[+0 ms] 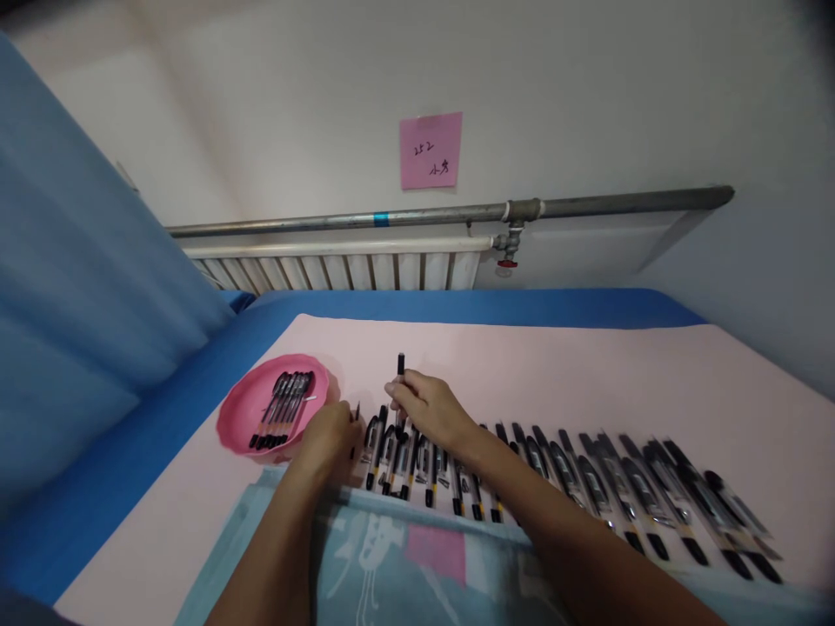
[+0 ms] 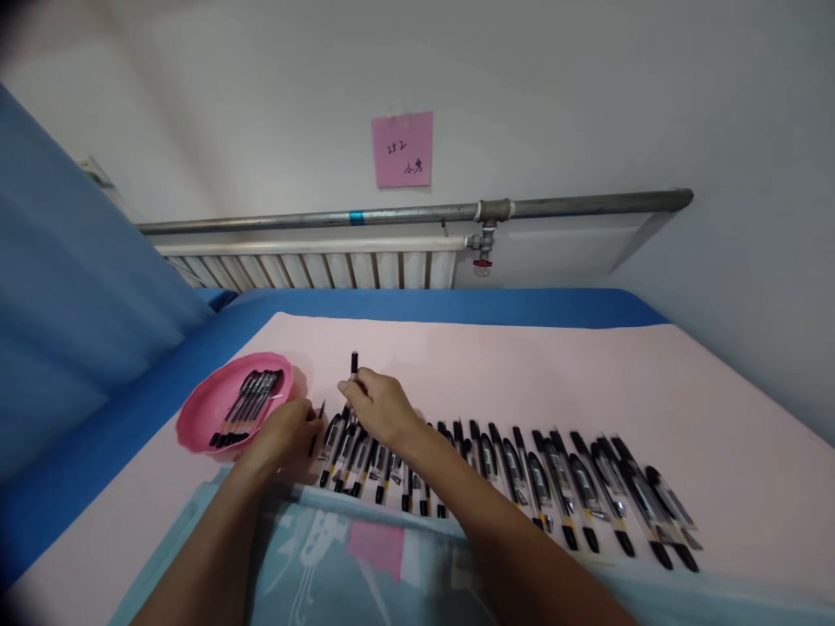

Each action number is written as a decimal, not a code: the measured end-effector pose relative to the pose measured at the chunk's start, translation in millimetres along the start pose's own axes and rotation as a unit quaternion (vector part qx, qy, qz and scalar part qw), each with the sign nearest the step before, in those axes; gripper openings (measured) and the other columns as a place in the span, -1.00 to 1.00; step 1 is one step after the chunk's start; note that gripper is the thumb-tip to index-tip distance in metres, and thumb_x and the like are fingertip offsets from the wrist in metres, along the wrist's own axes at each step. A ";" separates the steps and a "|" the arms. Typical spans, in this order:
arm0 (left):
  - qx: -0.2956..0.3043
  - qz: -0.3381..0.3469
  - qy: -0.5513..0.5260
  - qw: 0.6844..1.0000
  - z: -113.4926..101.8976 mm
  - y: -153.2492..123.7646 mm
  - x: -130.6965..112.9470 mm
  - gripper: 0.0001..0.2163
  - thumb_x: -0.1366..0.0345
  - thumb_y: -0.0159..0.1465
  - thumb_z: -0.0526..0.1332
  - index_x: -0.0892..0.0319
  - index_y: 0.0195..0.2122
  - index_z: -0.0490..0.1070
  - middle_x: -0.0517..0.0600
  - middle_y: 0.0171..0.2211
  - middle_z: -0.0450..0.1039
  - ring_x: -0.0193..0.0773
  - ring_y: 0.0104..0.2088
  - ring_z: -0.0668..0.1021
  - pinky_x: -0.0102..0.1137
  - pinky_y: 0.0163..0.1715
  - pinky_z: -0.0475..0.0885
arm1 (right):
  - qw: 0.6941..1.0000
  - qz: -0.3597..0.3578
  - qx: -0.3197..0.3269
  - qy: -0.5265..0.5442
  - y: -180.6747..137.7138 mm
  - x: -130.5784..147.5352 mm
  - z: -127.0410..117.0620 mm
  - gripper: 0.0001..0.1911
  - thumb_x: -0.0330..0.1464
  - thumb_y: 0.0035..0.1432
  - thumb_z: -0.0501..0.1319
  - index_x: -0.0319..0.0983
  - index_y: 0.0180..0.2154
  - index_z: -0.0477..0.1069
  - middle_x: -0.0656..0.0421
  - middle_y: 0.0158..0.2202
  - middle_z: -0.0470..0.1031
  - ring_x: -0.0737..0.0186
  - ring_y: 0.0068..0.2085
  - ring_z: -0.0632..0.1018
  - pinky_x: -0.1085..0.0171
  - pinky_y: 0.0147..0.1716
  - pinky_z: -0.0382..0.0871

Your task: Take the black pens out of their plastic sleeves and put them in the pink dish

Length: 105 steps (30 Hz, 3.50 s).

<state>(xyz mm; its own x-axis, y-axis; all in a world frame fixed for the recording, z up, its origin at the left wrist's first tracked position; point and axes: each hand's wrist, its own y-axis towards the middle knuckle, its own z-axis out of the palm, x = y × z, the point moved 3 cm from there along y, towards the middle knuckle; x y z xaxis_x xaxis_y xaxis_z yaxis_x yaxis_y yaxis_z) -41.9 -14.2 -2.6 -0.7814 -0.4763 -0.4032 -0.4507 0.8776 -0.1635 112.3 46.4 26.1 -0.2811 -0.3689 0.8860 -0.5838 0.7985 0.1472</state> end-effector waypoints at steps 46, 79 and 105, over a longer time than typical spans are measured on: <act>-0.078 -0.005 -0.703 0.707 -34.0 -0.1 13.1 -0.77 0.35 -0.06 0.34 0.25 -0.35 0.40 -0.08 -0.51 0.42 -0.42 -0.53 0.49 -0.54 -0.56 0.38 | 0.934 -0.120 0.149 -0.302 -16.8 12.8 15.8 -0.82 -0.32 0.15 0.00 -0.25 -0.34 0.31 0.15 -0.51 0.42 0.33 -0.52 0.35 0.35 -0.56 -0.04; 0.052 0.067 -0.229 0.970 -14.2 -10.4 -4.1 -0.93 0.34 0.02 0.12 0.19 -0.52 0.37 -0.09 -0.61 0.37 -0.34 -0.58 0.40 -0.50 -0.59 0.21 | 0.991 -0.092 0.001 -0.099 -5.0 8.3 1.4 -0.77 -0.27 0.15 0.01 -0.22 -0.51 0.19 0.32 -0.62 0.19 0.41 -0.55 0.25 0.41 -0.54 0.05; 0.087 0.074 -0.069 0.991 -7.2 -18.4 5.0 -0.90 0.45 -0.17 0.13 0.12 -0.70 0.37 -0.10 -0.74 0.32 -0.35 -0.68 0.26 -0.45 -0.59 0.04 | 0.983 -0.102 0.030 -0.148 -7.8 11.3 2.3 -0.76 -0.27 0.16 0.01 -0.23 -0.51 0.21 0.31 -0.61 0.21 0.42 -0.55 0.23 0.39 -0.54 -0.03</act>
<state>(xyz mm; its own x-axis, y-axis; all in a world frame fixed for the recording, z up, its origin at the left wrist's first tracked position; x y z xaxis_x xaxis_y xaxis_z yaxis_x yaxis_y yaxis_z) -40.7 -33.2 4.8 -0.7616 -0.3410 -0.5510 -0.2454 0.9388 -0.2419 111.9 34.9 34.0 -0.3566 -0.6481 0.6729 -0.6924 0.6669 0.2754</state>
